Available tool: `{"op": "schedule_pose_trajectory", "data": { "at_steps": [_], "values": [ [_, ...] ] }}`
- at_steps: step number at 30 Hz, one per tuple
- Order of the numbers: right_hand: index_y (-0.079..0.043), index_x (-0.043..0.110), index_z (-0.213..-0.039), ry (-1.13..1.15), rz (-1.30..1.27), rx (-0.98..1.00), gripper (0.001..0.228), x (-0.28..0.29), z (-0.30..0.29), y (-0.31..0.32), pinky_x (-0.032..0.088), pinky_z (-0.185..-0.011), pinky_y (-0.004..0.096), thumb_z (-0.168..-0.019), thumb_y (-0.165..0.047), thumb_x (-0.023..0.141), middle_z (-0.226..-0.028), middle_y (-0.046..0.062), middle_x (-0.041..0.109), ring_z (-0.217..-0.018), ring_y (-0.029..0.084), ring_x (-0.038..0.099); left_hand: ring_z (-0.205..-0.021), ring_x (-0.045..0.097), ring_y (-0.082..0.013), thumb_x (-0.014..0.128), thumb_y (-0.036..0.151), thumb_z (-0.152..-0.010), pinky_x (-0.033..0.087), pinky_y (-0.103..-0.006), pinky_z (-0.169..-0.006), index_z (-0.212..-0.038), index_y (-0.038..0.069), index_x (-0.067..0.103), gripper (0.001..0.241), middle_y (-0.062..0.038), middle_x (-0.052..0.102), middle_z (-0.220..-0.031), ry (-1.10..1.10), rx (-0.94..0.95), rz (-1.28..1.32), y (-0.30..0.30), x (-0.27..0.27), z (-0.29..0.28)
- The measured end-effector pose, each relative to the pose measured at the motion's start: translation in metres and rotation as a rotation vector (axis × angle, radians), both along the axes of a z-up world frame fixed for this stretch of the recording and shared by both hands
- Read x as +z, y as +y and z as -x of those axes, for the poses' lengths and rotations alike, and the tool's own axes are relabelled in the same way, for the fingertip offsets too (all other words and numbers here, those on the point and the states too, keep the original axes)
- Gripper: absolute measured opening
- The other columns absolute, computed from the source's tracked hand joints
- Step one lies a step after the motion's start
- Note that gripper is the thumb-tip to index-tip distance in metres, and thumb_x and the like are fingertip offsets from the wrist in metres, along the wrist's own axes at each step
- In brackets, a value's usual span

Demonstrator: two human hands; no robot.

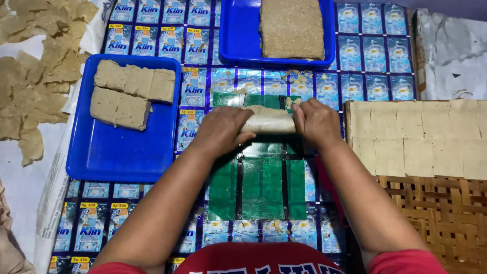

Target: Flattening a block of food paste using a rolling pin and cutting it into rectangular pieces using a small spatula.

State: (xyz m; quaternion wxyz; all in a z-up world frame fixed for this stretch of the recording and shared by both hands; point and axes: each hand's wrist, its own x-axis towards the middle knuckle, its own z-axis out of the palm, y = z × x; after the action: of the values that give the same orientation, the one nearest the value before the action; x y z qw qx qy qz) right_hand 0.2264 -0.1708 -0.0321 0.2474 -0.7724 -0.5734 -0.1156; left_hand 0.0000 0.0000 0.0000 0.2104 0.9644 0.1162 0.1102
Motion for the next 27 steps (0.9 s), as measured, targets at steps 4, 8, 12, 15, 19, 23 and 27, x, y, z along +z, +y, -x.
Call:
{"op": "schedule_pose_trajectory", "data": {
  "at_steps": [4, 8, 12, 15, 19, 23, 27],
  "values": [
    [-0.008, 0.070, -0.079, 0.045, 0.063, -0.040, 0.036, -0.037, -0.027, 0.027, 0.053, -0.062, 0.050, -0.106, -0.029, 0.061, -0.081, 0.013, 0.068, -0.069, 0.037, 0.065, -0.100, 0.065, -0.0365, 0.077, 0.047, -0.081, 0.050, -0.0507, -0.083, -0.116, 0.011, 0.068, 0.051, -0.014, 0.070, -0.105, 0.042, 0.049, -0.032, 0.028, -0.018, -0.023],
    [-0.008, 0.074, -0.081, 0.140, 0.165, -0.072, 0.035, -0.045, -0.030, 0.035, 0.053, -0.065, 0.053, -0.103, -0.030, 0.059, -0.085, 0.013, 0.071, -0.072, 0.040, 0.067, -0.100, 0.064, -0.0360, 0.059, 0.043, -0.096, 0.050, -0.0511, -0.083, -0.107, 0.010, 0.067, 0.036, -0.014, 0.069, -0.102, 0.068, 0.113, -0.029, 0.031, -0.041, -0.026],
    [-0.007, 0.074, -0.082, 0.129, 0.238, -0.024, 0.034, -0.047, -0.033, 0.041, 0.054, -0.068, 0.053, -0.102, -0.028, 0.056, -0.087, 0.014, 0.072, -0.077, 0.039, 0.068, -0.100, 0.063, -0.0375, 0.047, 0.033, -0.106, 0.050, -0.0519, -0.083, -0.102, 0.007, 0.060, 0.029, -0.016, 0.067, -0.100, 0.049, 0.200, 0.041, 0.032, -0.045, -0.024],
    [-0.006, 0.074, -0.083, 0.145, 0.322, -0.047, 0.035, -0.047, -0.032, 0.042, 0.054, -0.068, 0.054, -0.101, -0.029, 0.055, -0.088, 0.014, 0.072, -0.078, 0.040, 0.068, -0.098, 0.063, -0.0382, 0.048, 0.028, -0.104, 0.050, -0.0527, -0.080, -0.100, 0.005, 0.056, 0.024, -0.017, 0.066, -0.098, 0.072, 0.240, 0.075, 0.034, -0.049, -0.026],
    [-0.006, 0.075, -0.084, 0.180, 0.354, -0.067, 0.036, -0.048, -0.031, 0.043, 0.054, -0.070, 0.055, -0.101, -0.031, 0.054, -0.091, 0.014, 0.073, -0.079, 0.041, 0.069, -0.096, 0.064, -0.0382, 0.048, 0.024, -0.101, 0.051, -0.0532, -0.079, -0.100, 0.005, 0.054, 0.020, -0.017, 0.066, -0.097, 0.078, 0.251, 0.082, 0.037, -0.057, -0.027],
    [-0.007, 0.076, -0.085, 0.202, 0.400, -0.076, 0.037, -0.051, -0.032, 0.043, 0.054, -0.072, 0.056, -0.102, -0.031, 0.053, -0.092, 0.016, 0.074, -0.079, 0.042, 0.069, -0.096, 0.065, -0.0384, 0.049, 0.021, -0.097, 0.051, -0.0543, -0.079, -0.098, 0.005, 0.057, 0.018, -0.016, 0.068, -0.097, 0.089, 0.266, 0.099, 0.042, -0.061, -0.031],
    [-0.009, 0.077, -0.085, 0.249, 0.578, -0.158, 0.040, -0.043, -0.034, 0.052, 0.053, -0.077, 0.058, -0.103, -0.034, 0.051, -0.085, 0.021, 0.073, -0.079, 0.045, 0.068, -0.096, 0.066, -0.0391, 0.050, 0.020, -0.094, 0.051, -0.0554, -0.080, -0.097, 0.006, 0.063, 0.019, -0.017, 0.070, -0.101, 0.146, 0.302, 0.146, 0.049, -0.063, -0.039]
  ]
}}
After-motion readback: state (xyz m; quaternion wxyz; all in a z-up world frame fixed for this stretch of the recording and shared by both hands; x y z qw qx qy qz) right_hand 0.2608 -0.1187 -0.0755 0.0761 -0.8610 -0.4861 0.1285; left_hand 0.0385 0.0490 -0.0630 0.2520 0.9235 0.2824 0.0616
